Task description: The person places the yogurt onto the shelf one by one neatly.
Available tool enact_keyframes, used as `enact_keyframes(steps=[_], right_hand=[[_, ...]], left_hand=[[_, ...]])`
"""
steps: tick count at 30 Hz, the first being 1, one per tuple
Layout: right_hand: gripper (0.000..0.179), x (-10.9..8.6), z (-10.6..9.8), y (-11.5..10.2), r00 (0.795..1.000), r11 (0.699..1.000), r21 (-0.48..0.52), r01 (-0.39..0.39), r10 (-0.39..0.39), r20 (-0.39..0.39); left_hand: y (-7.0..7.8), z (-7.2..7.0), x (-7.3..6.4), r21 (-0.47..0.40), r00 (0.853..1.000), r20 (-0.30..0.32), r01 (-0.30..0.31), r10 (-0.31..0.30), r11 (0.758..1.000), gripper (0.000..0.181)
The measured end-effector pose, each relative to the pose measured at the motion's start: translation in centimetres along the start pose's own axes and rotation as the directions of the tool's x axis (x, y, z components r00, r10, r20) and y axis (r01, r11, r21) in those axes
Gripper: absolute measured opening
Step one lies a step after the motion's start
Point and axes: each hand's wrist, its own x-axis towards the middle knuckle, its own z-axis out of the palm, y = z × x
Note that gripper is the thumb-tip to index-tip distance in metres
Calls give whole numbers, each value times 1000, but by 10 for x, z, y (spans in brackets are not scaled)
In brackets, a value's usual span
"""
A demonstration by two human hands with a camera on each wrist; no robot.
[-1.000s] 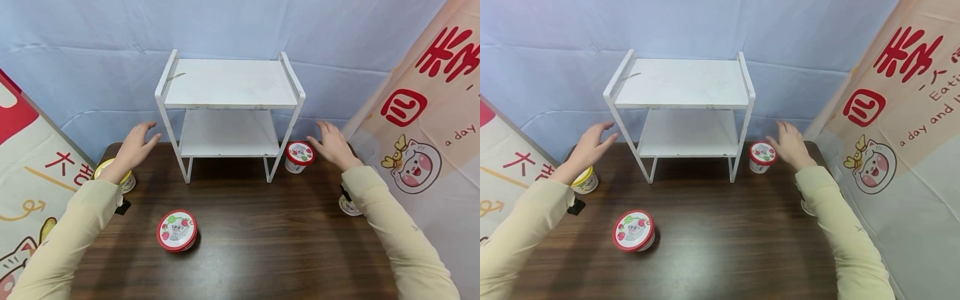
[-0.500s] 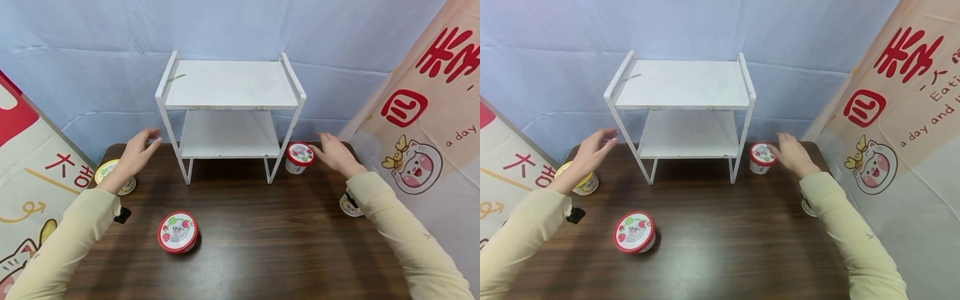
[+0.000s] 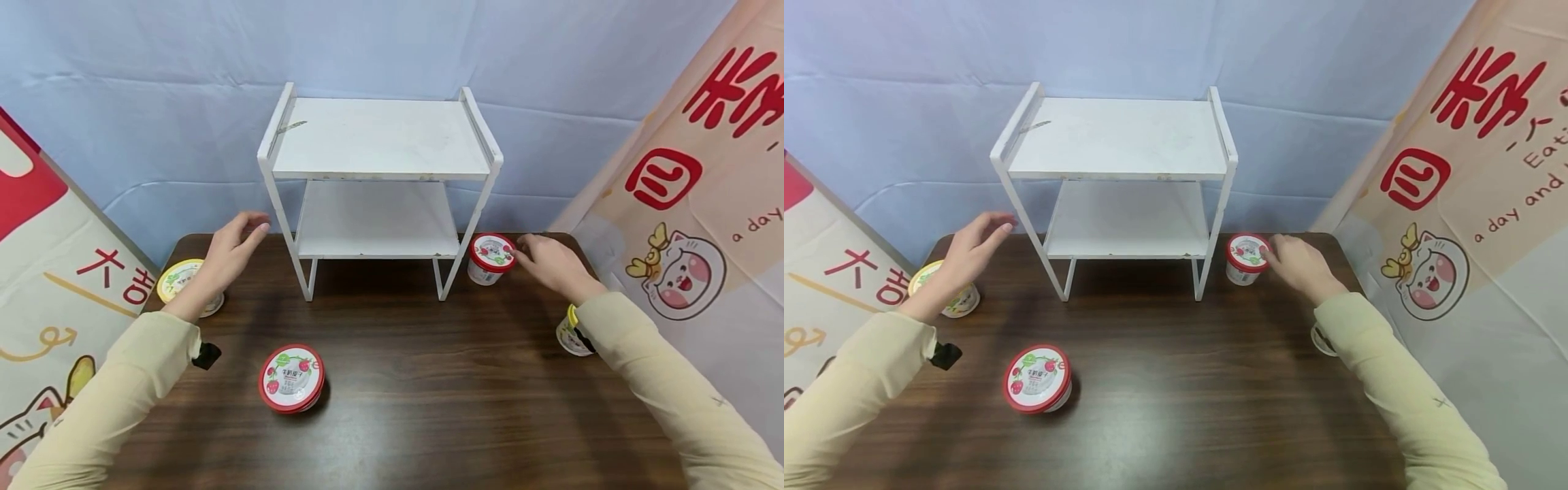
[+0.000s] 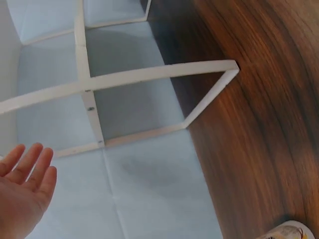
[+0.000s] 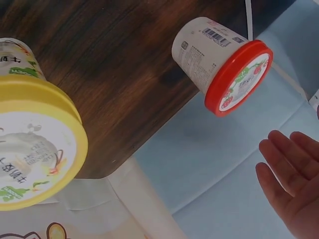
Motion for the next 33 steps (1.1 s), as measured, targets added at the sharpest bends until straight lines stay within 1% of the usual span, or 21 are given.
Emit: enact_keyframes(steps=[5,9,12,15,18,22,28,31,33], right_hand=[[41,-6,2,0,1000,1000,1,-8,8,24],[38,-13,6,1,1000,1000,-1,0,0,4],[35,-18,9,0,1000,1000,-3,-2,2,-15],[34,-24,11,0,999,1000,-2,-7,7,-31],[34,-29,13,-2,999,1000,-5,-9,9,-45],[34,-34,14,-3,998,1000,-9,-5,4,-57],[33,-44,17,0,996,1000,-3,6,-6,-89],[33,-48,18,2,995,1000,2,0,0,-99],[33,-51,19,4,995,1000,11,-8,9,-102]], left_hand=[[3,1,-3,-29,999,7,41,-41,999,40],[7,3,-4,-69,997,-6,81,-82,994,41],[10,5,-4,-130,995,-22,93,-97,987,41],[12,7,-3,-212,995,-29,84,-93,974,39],[15,8,-3,-305,996,-32,67,-81,950,38],[18,10,-3,-393,996,-46,49,-73,918,35],[21,15,-1,-465,996,-57,34,-68,884,33],[22,17,-1,-479,996,-57,30,-66,877,33],[23,18,-1,-479,996,-58,32,-68,877,33]])
